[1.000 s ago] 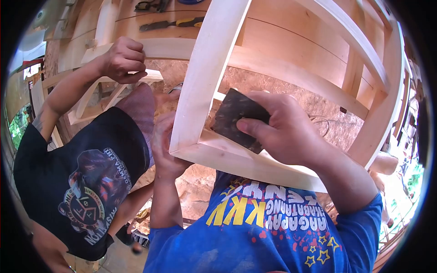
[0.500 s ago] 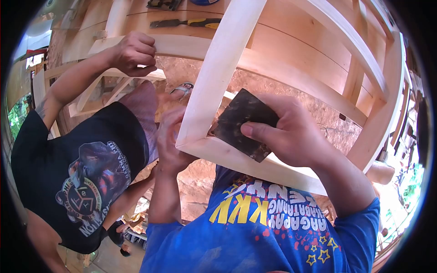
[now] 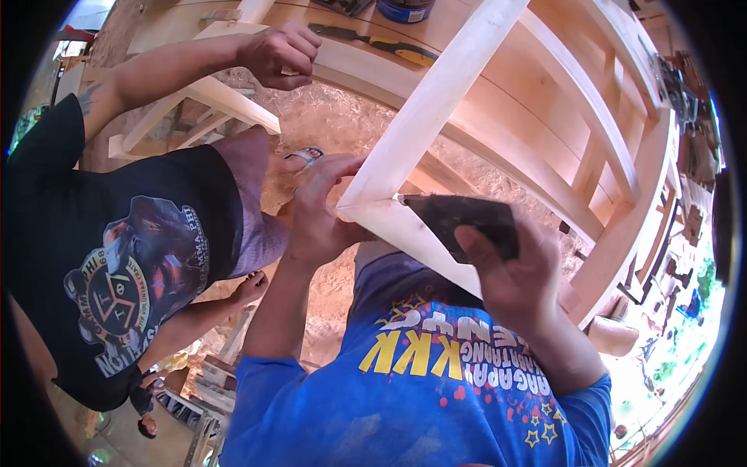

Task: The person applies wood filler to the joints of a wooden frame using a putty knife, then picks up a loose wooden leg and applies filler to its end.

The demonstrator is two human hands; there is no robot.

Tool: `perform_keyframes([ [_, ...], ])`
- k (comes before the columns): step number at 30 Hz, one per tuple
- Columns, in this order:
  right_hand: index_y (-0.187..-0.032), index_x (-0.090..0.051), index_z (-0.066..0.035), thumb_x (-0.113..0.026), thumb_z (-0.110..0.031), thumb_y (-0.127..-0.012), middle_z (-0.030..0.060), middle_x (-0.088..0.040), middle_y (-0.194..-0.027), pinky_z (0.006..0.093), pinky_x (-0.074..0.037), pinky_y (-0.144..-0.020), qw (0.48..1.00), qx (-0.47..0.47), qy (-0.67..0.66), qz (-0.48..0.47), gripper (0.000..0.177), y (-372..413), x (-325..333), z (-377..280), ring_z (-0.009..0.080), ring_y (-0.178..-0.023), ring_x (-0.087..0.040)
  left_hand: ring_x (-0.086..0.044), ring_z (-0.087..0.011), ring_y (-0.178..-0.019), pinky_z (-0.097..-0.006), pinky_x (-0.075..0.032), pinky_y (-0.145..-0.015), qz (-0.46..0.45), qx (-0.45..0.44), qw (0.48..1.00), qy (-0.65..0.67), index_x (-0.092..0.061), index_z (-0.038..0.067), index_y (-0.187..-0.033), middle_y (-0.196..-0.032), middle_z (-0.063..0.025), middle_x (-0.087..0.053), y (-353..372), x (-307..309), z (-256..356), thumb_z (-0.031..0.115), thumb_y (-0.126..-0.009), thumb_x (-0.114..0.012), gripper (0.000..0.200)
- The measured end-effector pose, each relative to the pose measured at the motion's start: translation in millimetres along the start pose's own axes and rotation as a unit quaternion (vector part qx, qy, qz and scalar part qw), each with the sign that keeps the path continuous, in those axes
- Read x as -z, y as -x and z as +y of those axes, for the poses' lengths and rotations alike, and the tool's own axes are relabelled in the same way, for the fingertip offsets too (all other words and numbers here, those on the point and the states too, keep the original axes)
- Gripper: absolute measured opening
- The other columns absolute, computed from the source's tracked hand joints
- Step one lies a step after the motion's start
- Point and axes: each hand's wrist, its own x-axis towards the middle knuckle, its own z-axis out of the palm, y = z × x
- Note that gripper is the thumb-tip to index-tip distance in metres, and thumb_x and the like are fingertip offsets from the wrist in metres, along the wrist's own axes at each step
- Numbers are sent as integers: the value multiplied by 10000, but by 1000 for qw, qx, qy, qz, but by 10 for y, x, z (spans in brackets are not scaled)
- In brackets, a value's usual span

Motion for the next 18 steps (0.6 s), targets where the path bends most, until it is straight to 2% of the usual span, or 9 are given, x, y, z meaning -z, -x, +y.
perform_keyframes([
  [4, -1234, -719, -7, -728, 16, -961, 201, -766, -932, 364, -590, -690, 995, 31, 78, 51, 274, 107, -215, -122, 289, -776, -775, -688, -290, -1167, -420, -540, -1021, 0, 3, 1000, 14, -676, 32, -1318, -1263, -121, -713, -30, -31, -60, 458, -559, -1045, 945],
  [5, -1246, -713, -7, -711, 24, -967, 212, -759, -949, 384, -591, -700, 994, 23, 90, 57, 280, 112, -247, -166, 328, -798, -778, -688, -293, -1169, -421, -541, -1022, 3, 3, 1000, 21, -677, 32, -1318, -1264, -124, -713, -44, -26, -60, 468, -560, -1043, 949],
  [8, -1261, -705, -7, -699, 28, -970, 224, -755, -970, 406, -595, -717, 983, 67, 152, 74, 293, 12, -335, -247, 367, -828, -774, -670, -236, -1200, -406, -543, -1055, -29, -35, 999, -17, -633, 4, -1357, -1311, -112, -663, -167, 41, -112, 377, -629, -1055, 920],
  [11, -1274, -696, -8, -687, 30, -971, 241, -749, -995, 428, -598, -736, 977, 73, 179, 94, 305, -102, -437, -197, 407, -859, -766, -680, -230, -1191, -402, -545, -1046, -20, -18, 1000, 14, -640, 4, -1348, -1277, -108, -689, -302, -30, -190, 342, -646, -1048, 879],
  [14, -1278, -692, -11, -675, 38, -971, 254, -747, -1015, 442, -601, -762, 976, 63, 178, 107, 311, -231, -436, -205, 428, -881, -761, -691, -301, -1180, -417, -545, -1021, -1, 10, 998, 55, -669, 14, -1339, -1254, -149, -705, -427, -90, -218, 466, -579, -1036, 958],
  [18, -1274, -690, -9, -663, 46, -971, 253, -743, -1021, 457, -597, -757, 973, 50, 193, 113, 309, -414, -516, -202, 440, -876, -751, -694, -297, -1174, -415, -548, -1018, 8, -6, 999, 38, -665, 16, -1356, -1257, -148, -705, -559, -94, -276, 421, -605, -1036, 930],
])
